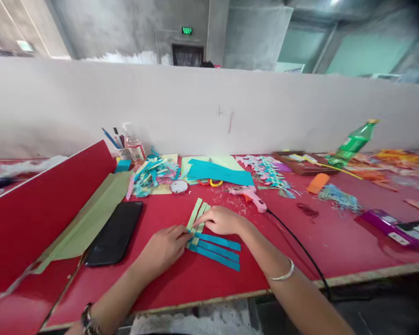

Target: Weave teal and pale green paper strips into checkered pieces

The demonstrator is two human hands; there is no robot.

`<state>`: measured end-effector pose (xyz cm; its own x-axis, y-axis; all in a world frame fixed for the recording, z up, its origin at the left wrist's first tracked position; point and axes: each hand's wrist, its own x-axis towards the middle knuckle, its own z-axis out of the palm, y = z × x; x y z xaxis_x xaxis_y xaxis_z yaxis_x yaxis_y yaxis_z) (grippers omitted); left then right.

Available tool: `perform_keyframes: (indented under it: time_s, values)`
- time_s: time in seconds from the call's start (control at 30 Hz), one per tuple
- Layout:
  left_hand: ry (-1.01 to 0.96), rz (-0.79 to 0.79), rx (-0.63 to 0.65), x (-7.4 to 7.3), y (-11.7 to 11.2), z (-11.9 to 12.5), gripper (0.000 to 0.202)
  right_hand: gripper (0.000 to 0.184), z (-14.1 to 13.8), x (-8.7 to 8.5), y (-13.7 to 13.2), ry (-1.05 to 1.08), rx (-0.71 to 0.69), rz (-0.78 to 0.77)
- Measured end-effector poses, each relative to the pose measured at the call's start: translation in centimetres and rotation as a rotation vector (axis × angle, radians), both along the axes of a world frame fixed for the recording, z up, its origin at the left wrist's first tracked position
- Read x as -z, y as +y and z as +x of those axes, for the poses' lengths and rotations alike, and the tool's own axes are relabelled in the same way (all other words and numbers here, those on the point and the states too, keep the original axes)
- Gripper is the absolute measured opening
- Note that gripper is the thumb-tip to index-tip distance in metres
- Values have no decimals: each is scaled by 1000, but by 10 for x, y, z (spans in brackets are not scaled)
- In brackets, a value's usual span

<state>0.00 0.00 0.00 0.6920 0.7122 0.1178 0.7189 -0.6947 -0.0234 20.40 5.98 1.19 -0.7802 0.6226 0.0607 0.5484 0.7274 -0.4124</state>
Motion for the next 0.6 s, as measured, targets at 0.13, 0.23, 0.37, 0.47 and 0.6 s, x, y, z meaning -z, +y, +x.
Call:
perform_keyframes:
  time_s: [0.13,0.23,0.37,0.47,0.6]
  values:
    - [-14,14,15,-1,0,0,31,43,-3,-1,-3,-36,-27,-22]
    - [-33,22,12,-1,0,0,28,44,0,-3,-1,-49,30,0]
    - [-32,15,14,0,1,-1,29,45,7,-5,2,-64,127,12]
    - [-32,13,15,1,1,-2,30,44,9,-5,4,-66,211,44]
    - [-41,6,18,1,2,-2,30,46,8,-2,5,-39,160,64]
